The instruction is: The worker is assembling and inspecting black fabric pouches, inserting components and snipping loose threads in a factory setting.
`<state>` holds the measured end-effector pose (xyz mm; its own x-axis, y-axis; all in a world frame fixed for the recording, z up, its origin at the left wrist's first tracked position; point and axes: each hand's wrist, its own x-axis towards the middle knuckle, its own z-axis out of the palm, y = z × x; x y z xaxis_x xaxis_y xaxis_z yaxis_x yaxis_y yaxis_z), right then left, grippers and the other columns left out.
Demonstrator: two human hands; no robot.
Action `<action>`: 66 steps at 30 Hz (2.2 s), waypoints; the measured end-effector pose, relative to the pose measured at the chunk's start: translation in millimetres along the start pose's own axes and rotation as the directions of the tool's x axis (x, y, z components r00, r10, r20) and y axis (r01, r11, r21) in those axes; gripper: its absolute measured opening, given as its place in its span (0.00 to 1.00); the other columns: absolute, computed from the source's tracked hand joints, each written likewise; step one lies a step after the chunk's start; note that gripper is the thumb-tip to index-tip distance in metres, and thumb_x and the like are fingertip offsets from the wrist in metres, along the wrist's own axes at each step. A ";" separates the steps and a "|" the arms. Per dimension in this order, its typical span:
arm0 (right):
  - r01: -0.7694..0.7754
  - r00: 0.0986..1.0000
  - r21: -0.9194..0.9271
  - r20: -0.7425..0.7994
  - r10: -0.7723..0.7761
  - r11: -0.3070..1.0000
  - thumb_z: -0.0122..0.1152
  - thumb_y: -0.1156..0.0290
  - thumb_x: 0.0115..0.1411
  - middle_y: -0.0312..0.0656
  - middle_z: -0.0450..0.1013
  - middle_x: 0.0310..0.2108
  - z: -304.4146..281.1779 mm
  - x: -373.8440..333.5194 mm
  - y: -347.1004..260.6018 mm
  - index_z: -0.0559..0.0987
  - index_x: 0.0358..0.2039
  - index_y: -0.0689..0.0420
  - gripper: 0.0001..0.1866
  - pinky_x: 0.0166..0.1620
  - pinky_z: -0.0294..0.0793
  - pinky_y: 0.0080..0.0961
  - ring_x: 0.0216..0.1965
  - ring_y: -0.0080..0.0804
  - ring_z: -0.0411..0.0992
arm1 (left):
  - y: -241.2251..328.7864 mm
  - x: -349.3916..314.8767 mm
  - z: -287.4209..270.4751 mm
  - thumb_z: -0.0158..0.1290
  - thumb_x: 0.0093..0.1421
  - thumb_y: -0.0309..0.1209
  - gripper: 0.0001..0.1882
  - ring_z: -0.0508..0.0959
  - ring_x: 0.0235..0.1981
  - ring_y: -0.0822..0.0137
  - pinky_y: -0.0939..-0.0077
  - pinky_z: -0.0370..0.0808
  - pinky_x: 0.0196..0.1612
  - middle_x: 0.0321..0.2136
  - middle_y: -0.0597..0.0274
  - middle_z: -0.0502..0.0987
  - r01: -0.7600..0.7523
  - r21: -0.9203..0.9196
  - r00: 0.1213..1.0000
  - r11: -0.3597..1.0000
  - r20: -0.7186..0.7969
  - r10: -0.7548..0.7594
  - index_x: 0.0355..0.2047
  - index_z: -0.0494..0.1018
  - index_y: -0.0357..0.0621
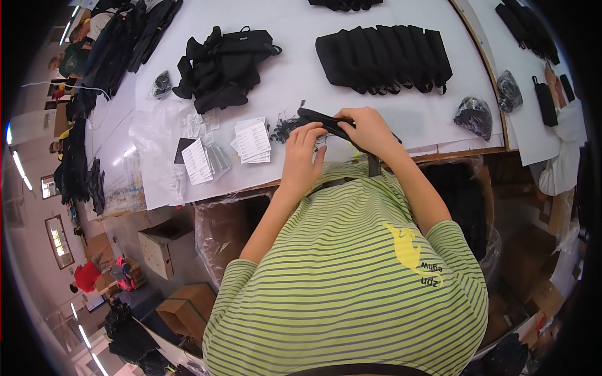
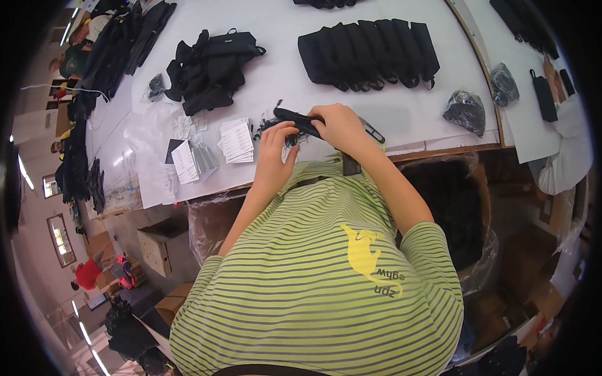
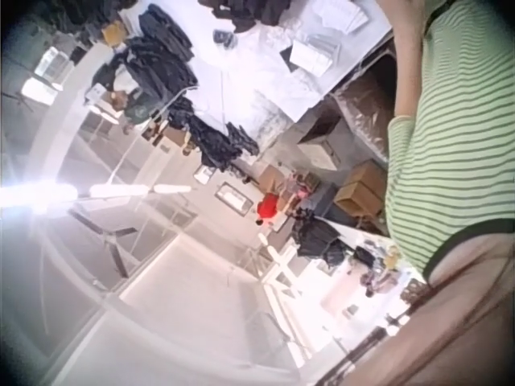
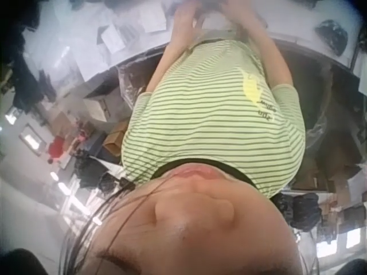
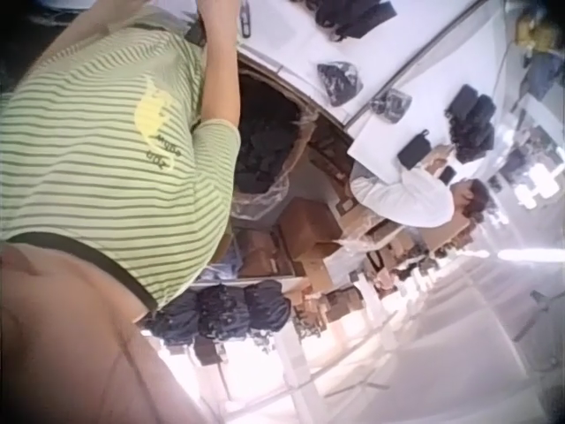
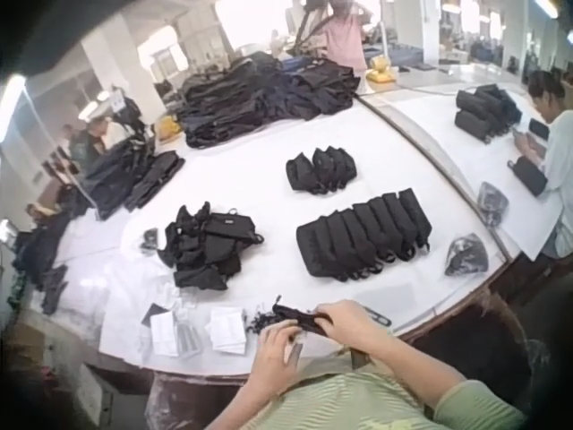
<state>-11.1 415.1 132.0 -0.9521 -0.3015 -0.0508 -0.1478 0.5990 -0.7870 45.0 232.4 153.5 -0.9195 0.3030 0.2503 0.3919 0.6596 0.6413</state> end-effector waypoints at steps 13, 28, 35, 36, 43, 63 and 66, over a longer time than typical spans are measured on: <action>0.173 0.980 0.042 -0.102 -0.168 0.984 0.55 0.74 0.55 0.45 0.75 0.28 -46.4 -34.2 -62.1 0.78 0.36 0.58 0.09 0.32 0.71 0.26 0.25 0.41 0.73 | 11.9 22.4 -23.9 0.60 0.39 0.24 0.14 0.72 0.35 0.63 0.68 0.68 0.38 0.33 0.68 0.74 -0.352 0.154 0.928 0.923 -0.071 0.365 0.31 0.75 0.45; 0.107 0.994 0.163 0.017 -0.111 0.981 0.57 0.73 0.53 0.48 0.75 0.26 -43.9 -30.7 -53.2 0.78 0.34 0.60 0.09 0.33 0.72 0.28 0.27 0.42 0.74 | 15.1 21.3 -20.2 0.56 0.46 0.22 0.11 0.73 0.31 0.60 0.68 0.67 0.37 0.30 0.61 0.74 -0.336 0.159 0.942 0.928 0.048 0.333 0.32 0.72 0.40; -0.007 0.991 0.332 0.127 -0.037 0.943 0.58 0.68 0.57 0.42 0.77 0.29 -42.7 -29.4 -39.8 0.78 0.38 0.60 0.11 0.36 0.72 0.23 0.29 0.28 0.74 | 30.9 23.8 -26.7 0.56 0.45 0.22 0.11 0.73 0.30 0.62 0.71 0.66 0.35 0.29 0.60 0.74 -0.314 0.109 0.947 0.943 0.105 0.303 0.31 0.71 0.39; -0.145 0.961 0.472 0.278 0.009 0.870 0.55 0.66 0.60 0.38 0.77 0.31 -50.8 -28.1 -36.8 0.77 0.43 0.58 0.13 0.42 0.69 0.19 0.35 0.21 0.72 | 34.3 22.9 -32.2 0.56 0.47 0.23 0.10 0.74 0.31 0.59 0.69 0.67 0.36 0.30 0.59 0.74 -0.250 0.061 0.958 0.966 0.164 0.237 0.31 0.71 0.39; -0.330 0.749 0.424 0.662 -0.040 0.843 0.55 0.60 0.60 0.37 0.74 0.41 -74.2 -58.3 26.6 0.72 0.51 0.55 0.21 0.50 0.65 0.22 0.43 0.23 0.69 | 11.6 12.1 -66.6 0.55 0.53 0.27 0.11 0.71 0.45 0.67 0.74 0.66 0.47 0.49 0.54 0.72 0.387 -0.369 0.744 0.845 0.667 -0.049 0.36 0.71 0.36; -0.184 0.951 0.674 -0.063 0.303 0.716 0.63 0.68 0.55 0.31 0.70 0.19 -117.7 -67.6 62.8 0.75 0.28 0.59 0.08 0.26 0.61 0.14 0.20 0.15 0.64 | -2.9 4.4 -70.5 0.55 0.53 0.29 0.12 0.72 0.47 0.56 0.70 0.67 0.49 0.52 0.53 0.69 0.374 -0.161 0.777 0.914 0.592 -0.214 0.35 0.69 0.35; 0.128 0.907 0.965 -0.021 0.421 -0.228 0.58 0.65 0.58 0.32 0.63 0.19 -71.1 -39.4 62.8 0.74 0.26 0.57 0.09 0.26 0.58 0.18 0.21 0.21 0.58 | 22.3 14.1 -65.6 0.55 0.54 0.27 0.11 0.70 0.50 0.60 0.72 0.64 0.52 0.53 0.53 0.69 0.370 -0.243 0.762 0.896 0.631 -0.144 0.34 0.69 0.35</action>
<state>-1.9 517.4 128.3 -0.9313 -0.0060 -0.3643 0.1701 -0.8913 -0.4202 38.8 206.2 219.0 -0.7389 0.5701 -0.3592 0.0037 0.5364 0.8440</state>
